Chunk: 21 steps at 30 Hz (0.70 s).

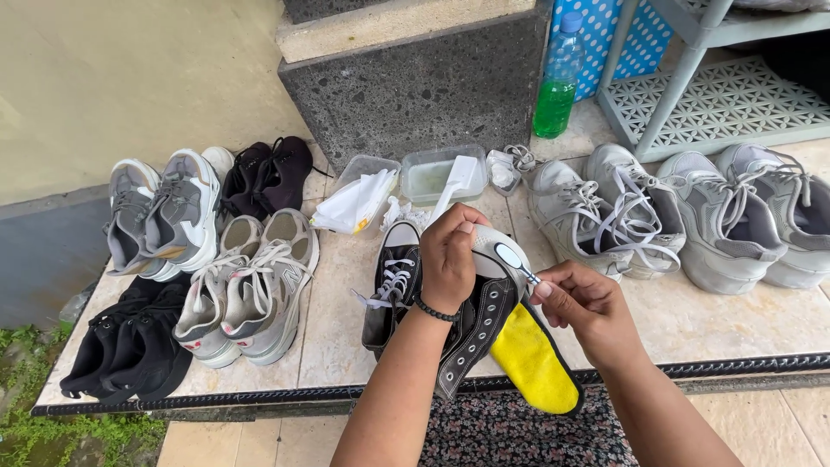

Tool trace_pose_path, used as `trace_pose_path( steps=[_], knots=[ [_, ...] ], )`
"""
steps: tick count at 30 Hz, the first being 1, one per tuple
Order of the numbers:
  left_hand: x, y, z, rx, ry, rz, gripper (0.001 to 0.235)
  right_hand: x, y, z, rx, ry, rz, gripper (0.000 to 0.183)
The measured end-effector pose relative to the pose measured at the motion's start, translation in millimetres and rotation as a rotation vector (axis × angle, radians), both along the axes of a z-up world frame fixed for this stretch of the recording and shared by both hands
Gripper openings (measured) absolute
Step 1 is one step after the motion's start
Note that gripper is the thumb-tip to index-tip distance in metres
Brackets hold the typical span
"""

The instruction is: Cleaning the white rubber edges of sneakers using a toothbrush and cleaning solution

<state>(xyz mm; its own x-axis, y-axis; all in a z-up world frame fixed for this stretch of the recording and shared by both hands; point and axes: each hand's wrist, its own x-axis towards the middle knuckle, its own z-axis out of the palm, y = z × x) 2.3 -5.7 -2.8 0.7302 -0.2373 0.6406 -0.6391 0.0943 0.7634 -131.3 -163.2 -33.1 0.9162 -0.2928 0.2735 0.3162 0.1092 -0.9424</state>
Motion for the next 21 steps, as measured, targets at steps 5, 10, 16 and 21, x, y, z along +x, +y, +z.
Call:
trace_pose_path(
  steps=[5,10,16,21],
  knots=[
    [13,-1,-16,0.000,0.000,0.020,0.029,-5,-7,-20,0.018,0.015,0.002,0.013],
    [7,12,6,0.003,0.038,0.020,0.036,-12,-20,-36,0.079,0.102,0.095,0.009],
    [-5,3,13,0.047,0.007,0.016,0.035,-9,-3,6,0.067,0.001,0.097,0.006],
    [-13,0,20,0.118,-0.077,0.062,0.036,-1,-6,22,-0.107,0.013,0.099,0.010]
  ],
)
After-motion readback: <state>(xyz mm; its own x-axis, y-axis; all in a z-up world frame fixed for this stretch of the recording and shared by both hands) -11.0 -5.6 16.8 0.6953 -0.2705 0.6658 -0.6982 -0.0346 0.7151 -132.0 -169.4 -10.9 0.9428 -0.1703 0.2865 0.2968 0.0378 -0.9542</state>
